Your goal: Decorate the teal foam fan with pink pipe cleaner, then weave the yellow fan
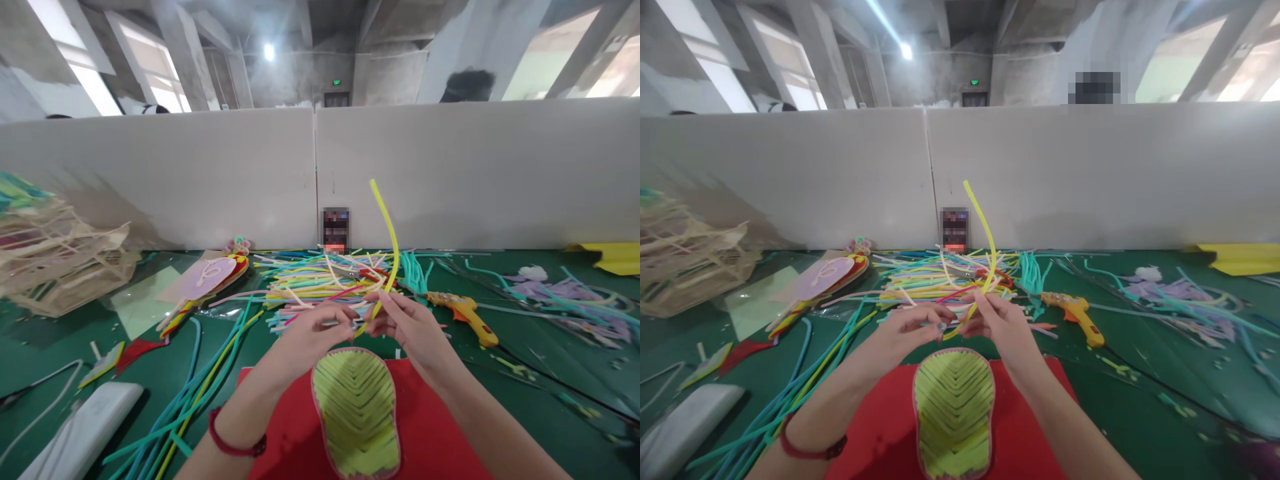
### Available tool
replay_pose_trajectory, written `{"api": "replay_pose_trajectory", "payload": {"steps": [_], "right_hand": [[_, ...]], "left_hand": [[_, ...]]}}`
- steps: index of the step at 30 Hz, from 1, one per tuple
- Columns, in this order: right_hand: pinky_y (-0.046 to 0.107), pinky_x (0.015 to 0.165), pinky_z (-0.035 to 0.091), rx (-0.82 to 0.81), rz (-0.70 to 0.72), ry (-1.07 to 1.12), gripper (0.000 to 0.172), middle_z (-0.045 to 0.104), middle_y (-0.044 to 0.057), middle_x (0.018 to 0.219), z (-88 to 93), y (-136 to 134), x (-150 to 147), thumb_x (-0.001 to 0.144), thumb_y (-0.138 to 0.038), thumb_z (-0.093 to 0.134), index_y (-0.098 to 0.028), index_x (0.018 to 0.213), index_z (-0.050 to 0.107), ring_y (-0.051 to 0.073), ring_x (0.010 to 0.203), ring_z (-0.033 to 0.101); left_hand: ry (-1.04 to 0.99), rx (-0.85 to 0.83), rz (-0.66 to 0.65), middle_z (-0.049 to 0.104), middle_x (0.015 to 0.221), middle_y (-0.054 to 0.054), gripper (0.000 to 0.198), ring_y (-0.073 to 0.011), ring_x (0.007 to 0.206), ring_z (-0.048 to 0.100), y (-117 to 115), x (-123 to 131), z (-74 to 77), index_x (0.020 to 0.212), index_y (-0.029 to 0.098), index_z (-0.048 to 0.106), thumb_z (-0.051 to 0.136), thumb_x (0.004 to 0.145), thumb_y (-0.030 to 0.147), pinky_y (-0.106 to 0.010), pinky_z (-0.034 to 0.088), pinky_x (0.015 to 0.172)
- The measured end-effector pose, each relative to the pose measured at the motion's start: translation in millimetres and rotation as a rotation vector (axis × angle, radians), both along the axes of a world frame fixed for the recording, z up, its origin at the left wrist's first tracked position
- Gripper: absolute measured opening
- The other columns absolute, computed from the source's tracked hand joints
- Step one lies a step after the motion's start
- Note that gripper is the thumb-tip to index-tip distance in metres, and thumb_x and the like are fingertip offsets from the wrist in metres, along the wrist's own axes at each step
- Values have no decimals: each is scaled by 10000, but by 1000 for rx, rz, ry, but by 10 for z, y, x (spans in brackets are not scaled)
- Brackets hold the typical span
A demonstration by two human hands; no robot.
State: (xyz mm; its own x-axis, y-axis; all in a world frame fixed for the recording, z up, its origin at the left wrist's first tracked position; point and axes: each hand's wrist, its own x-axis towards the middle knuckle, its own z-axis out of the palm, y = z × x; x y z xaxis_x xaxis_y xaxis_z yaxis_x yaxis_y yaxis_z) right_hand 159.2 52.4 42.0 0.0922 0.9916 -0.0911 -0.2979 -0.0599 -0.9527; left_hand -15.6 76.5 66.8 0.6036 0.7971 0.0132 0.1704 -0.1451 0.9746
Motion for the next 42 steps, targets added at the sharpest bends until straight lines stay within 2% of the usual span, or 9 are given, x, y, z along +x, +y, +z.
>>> {"api": "replay_pose_trajectory", "payload": {"steps": [7, 11, 14, 20, 25, 31, 37, 42], "right_hand": [[246, 575, 495, 54, -38, -119, 371, 613, 9, 626, 39, -2, 35, 605, -504, 750, -153, 721, 713, 101, 543, 559], [230, 497, 438, 101, -42, -174, 391, 580, 5, 606, 37, -16, 55, 655, -525, 706, -148, 760, 720, 90, 499, 501], [228, 498, 412, 111, -33, -222, 377, 578, 5, 604, 33, -17, 65, 687, -516, 685, -152, 777, 723, 91, 502, 492], [246, 518, 414, 112, -24, -256, 376, 570, 5, 588, 7, 3, 96, 706, -515, 670, -156, 803, 725, 109, 520, 498], [223, 509, 407, 128, -4, -272, 336, 578, 1, 607, 30, -14, 130, 732, -492, 660, -168, 795, 723, 88, 513, 500], [208, 440, 397, 126, 16, -251, 343, 589, -16, 603, 61, -13, 143, 721, -510, 656, -176, 788, 702, 65, 425, 480], [234, 467, 472, 84, 19, -216, 373, 647, 7, 611, 76, -12, 95, 686, -544, 663, -175, 740, 659, 112, 469, 570], [247, 496, 501, 123, 57, -307, 347, 636, -2, 601, 95, -40, 69, 723, -527, 637, -182, 744, 668, 114, 471, 583]], "left_hand": [[72, 45, -58, 611, 844, -40, 157, -162, 840, 546, -37, 101, -88, 678, 167, 567, 521, 772, 285, -284, 414, 784], [66, -74, -71, 634, 778, -30, 142, -153, 788, 581, -50, 125, -94, 694, 167, 553, 508, 779, 270, -264, 437, 725], [36, -170, -99, 656, 748, -27, 150, -150, 762, 608, -72, 145, -85, 688, 167, 551, 509, 785, 274, -256, 446, 705], [28, -196, -160, 615, 645, -10, 180, -124, 628, 564, -98, 177, -107, 715, 155, 613, 515, 788, 286, -244, 429, 640], [-18, -188, -117, 498, 551, 32, 170, -96, 534, 465, -87, 204, -149, 696, 155, 625, 538, 766, 283, -225, 381, 563], [-27, -172, -89, 505, 565, 34, 112, -75, 487, 399, -59, 216, -200, 620, 160, 553, 501, 699, 221, -211, 331, 502], [129, -100, 3, 424, 480, 49, 125, -88, 477, 390, -10, 192, -129, 539, 169, 535, 468, 633, 218, -216, 292, 472], [217, -110, 90, 421, 463, 49, 142, -92, 477, 391, 15, 199, -106, 502, 171, 520, 465, 628, 205, -223, 286, 474]]}}
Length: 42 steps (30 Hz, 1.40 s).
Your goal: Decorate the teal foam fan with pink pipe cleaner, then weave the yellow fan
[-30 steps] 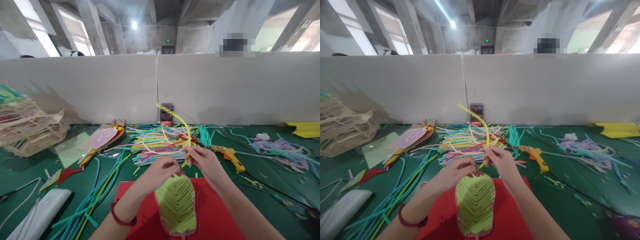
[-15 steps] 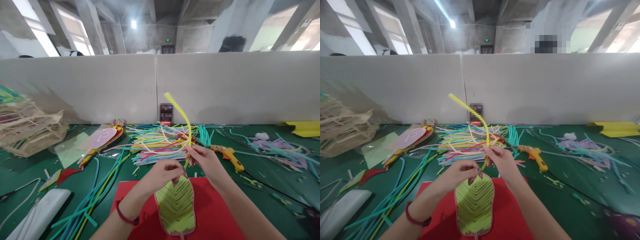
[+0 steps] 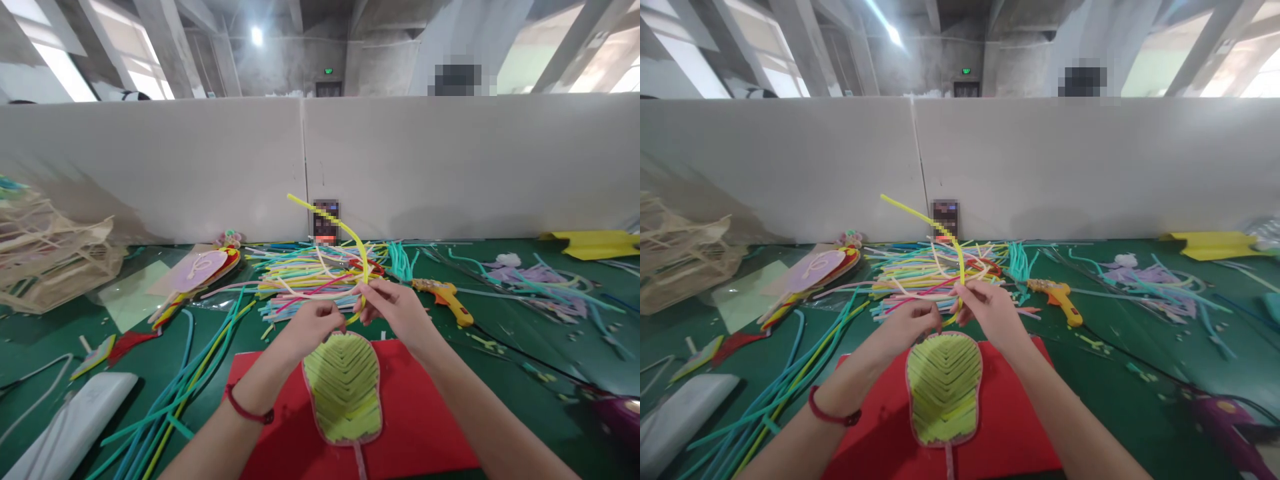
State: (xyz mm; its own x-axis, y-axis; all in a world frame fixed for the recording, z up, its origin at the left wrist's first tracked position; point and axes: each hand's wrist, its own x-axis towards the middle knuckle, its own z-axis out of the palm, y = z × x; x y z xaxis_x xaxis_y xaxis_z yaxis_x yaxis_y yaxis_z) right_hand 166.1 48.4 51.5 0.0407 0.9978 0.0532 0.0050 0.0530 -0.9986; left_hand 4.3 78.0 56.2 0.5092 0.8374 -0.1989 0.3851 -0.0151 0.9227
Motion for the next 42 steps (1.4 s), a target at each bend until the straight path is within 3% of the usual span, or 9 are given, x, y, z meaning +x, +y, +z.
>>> {"api": "replay_pose_trajectory", "payload": {"steps": [6, 10, 12, 15, 23, 30, 34, 38, 42], "right_hand": [[233, 419, 460, -19, -90, 116, 352, 604, -28, 562, 48, -16, 0, 714, -528, 646, -183, 781, 658, 96, 401, 534], [228, 500, 508, -60, -60, 240, 342, 650, 5, 726, 47, -25, -71, 652, -479, 716, -174, 797, 661, 122, 600, 611], [248, 565, 535, -63, -18, 223, 320, 653, 11, 750, 15, -27, -120, 624, -445, 747, -173, 768, 663, 136, 671, 617], [287, 610, 553, -42, -36, 186, 300, 622, -13, 635, -48, -24, -171, 626, -455, 743, -183, 711, 649, 135, 617, 597], [332, 618, 561, 28, -24, 43, 350, 646, 7, 622, -93, -12, -172, 662, -532, 689, -197, 702, 597, 181, 613, 654], [324, 604, 528, 92, 4, -152, 281, 626, -1, 617, -145, -20, -154, 775, -474, 601, -202, 703, 584, 173, 579, 638], [313, 603, 535, 90, 18, -125, 255, 623, -9, 613, -131, -20, -122, 775, -446, 610, -203, 702, 574, 161, 573, 634], [318, 609, 556, 79, 12, 14, 281, 641, -2, 642, -100, -8, -87, 746, -480, 635, -205, 738, 577, 162, 601, 643], [309, 595, 561, 62, 20, 66, 329, 634, 0, 632, -81, -1, -84, 713, -514, 656, -195, 749, 584, 151, 579, 634]], "left_hand": [[-346, -124, 102, 504, 582, 29, 179, -94, 572, 471, 8, -7, -78, 640, 160, 585, 583, 702, 328, -217, 380, 557], [-476, -144, 191, 573, 633, 8, 216, -102, 612, 530, -7, 18, -99, 692, 151, 574, 610, 722, 362, -217, 406, 593], [-444, -38, 243, 590, 626, 7, 192, -111, 612, 544, -17, 40, -90, 675, 157, 560, 571, 755, 332, -221, 415, 592], [-281, 153, 265, 630, 657, -1, 148, -138, 629, 574, -32, 60, -71, 710, 170, 574, 514, 793, 277, -243, 441, 598], [140, 586, 163, 641, 727, -24, 182, -159, 657, 566, -63, 30, -111, 780, 180, 585, 443, 884, 228, -255, 405, 617], [564, 820, -81, 638, 896, -89, 226, -220, 799, 596, -156, -16, -17, 892, 163, 577, 380, 866, 56, -306, 417, 696], [545, 867, -117, 645, 935, -91, 226, -239, 871, 598, -155, -35, 22, 933, 166, 585, 389, 875, 72, -341, 415, 780], [278, 706, 14, 654, 873, -57, 229, -195, 809, 604, -119, -14, -19, 944, 171, 579, 353, 935, 206, -285, 426, 719], [133, 629, 67, 653, 819, -28, 197, -167, 743, 591, -115, -3, -62, 920, 173, 573, 379, 919, 210, -263, 418, 677]]}}
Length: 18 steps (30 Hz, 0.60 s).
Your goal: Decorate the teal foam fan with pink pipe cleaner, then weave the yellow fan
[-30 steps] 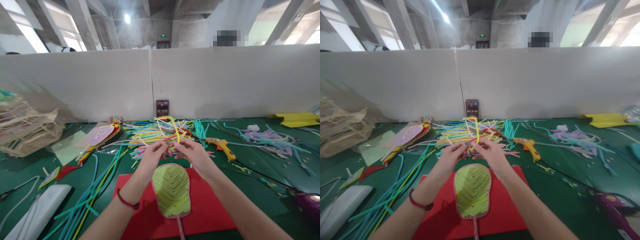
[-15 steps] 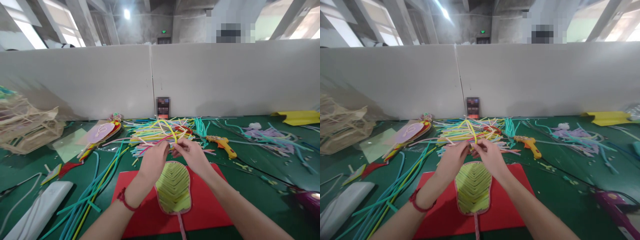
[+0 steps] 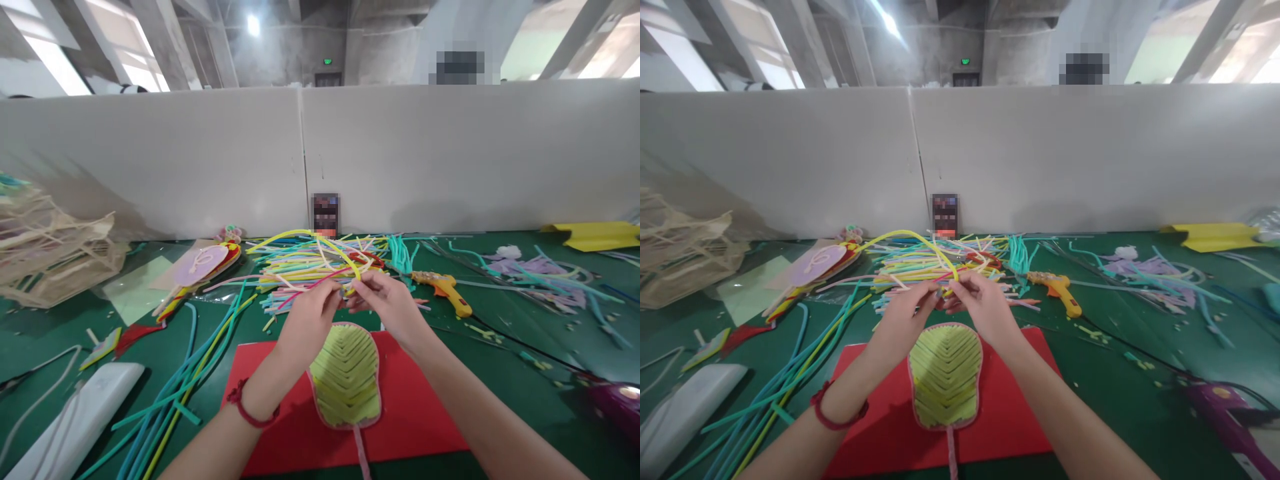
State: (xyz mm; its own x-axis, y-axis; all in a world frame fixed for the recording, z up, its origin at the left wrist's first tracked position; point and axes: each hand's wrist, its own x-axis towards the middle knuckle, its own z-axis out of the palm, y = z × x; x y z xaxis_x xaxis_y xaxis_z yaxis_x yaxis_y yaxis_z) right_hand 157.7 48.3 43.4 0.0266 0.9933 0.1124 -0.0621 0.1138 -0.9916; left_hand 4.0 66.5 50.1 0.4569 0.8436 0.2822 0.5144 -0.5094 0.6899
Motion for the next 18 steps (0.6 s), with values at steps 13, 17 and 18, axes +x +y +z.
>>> {"api": "replay_pose_trajectory", "payload": {"steps": [13, 17, 18], "right_hand": [[281, 606, 498, 5, 217, -336, 230, 556, -18, 623, -13, 4, 134, 842, -393, 520, -196, 724, 542, 134, 585, 593], [263, 598, 452, 31, 244, -525, 188, 560, -21, 595, -2, -25, 96, 850, -276, 497, -192, 685, 530, 123, 571, 562], [263, 595, 449, 30, 244, -541, 186, 559, -23, 584, -4, -29, 77, 846, -265, 498, -192, 678, 531, 121, 562, 555]], "left_hand": [[299, 16, -250, 568, 696, 11, 207, -118, 604, 464, 14, -92, 111, 731, 166, 549, 405, 880, 156, -233, 339, 568], [363, 46, -363, 625, 809, -22, 218, -146, 698, 541, 7, -160, 80, 856, 175, 597, 386, 908, 188, -258, 386, 643], [363, 35, -375, 633, 841, -27, 221, -153, 732, 557, 3, -177, 79, 882, 178, 600, 381, 914, 191, -265, 396, 670]]}}
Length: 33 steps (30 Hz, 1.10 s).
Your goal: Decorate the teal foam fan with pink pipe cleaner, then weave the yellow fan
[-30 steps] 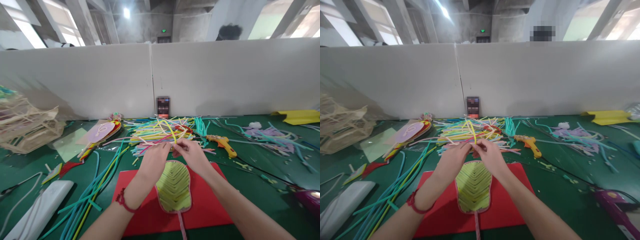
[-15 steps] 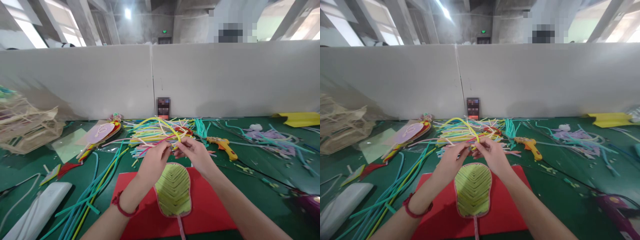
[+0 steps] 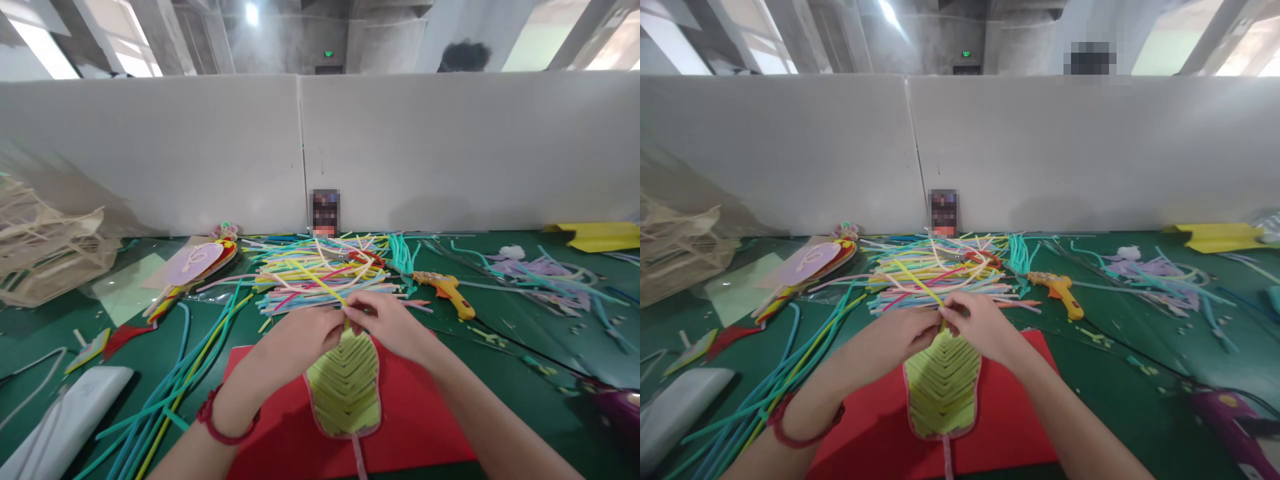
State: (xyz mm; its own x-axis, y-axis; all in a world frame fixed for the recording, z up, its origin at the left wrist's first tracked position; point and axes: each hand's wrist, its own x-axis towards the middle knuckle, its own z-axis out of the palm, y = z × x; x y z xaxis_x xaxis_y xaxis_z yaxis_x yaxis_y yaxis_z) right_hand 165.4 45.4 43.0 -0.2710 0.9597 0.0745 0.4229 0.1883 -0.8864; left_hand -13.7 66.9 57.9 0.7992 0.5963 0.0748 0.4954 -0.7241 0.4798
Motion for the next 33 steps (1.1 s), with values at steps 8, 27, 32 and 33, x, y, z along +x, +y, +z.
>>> {"api": "replay_pose_trajectory", "payload": {"steps": [8, 27, 32, 33], "right_hand": [[287, 559, 558, -92, -236, 512, 296, 620, 11, 715, -35, 41, -76, 729, -480, 639, -193, 769, 582, 161, 678, 633], [258, 544, 530, -15, -190, 375, 277, 565, -11, 649, -121, 42, -87, 802, -470, 561, -199, 743, 560, 131, 590, 586], [258, 566, 504, -23, -145, 303, 260, 559, -13, 630, -94, 38, -55, 843, -431, 514, -197, 736, 546, 123, 580, 568], [258, 565, 502, -23, -147, 295, 254, 558, -12, 636, -89, 35, -57, 846, -427, 508, -198, 742, 545, 124, 582, 569]], "left_hand": [[-280, -198, 292, 601, 769, -3, 292, -137, 718, 547, 58, 32, -8, 777, 179, 520, 291, 951, 232, -258, 408, 676], [-107, -8, 335, 564, 689, 6, 210, -129, 590, 480, 13, 141, -79, 739, 175, 504, 390, 913, 206, -248, 310, 546], [-192, -114, 268, 587, 687, 10, 233, -124, 630, 530, 45, 103, -34, 719, 176, 499, 371, 911, 206, -240, 371, 580], [-190, -118, 268, 597, 700, 5, 228, -127, 642, 541, 47, 100, -30, 734, 174, 506, 369, 914, 207, -241, 383, 587]]}}
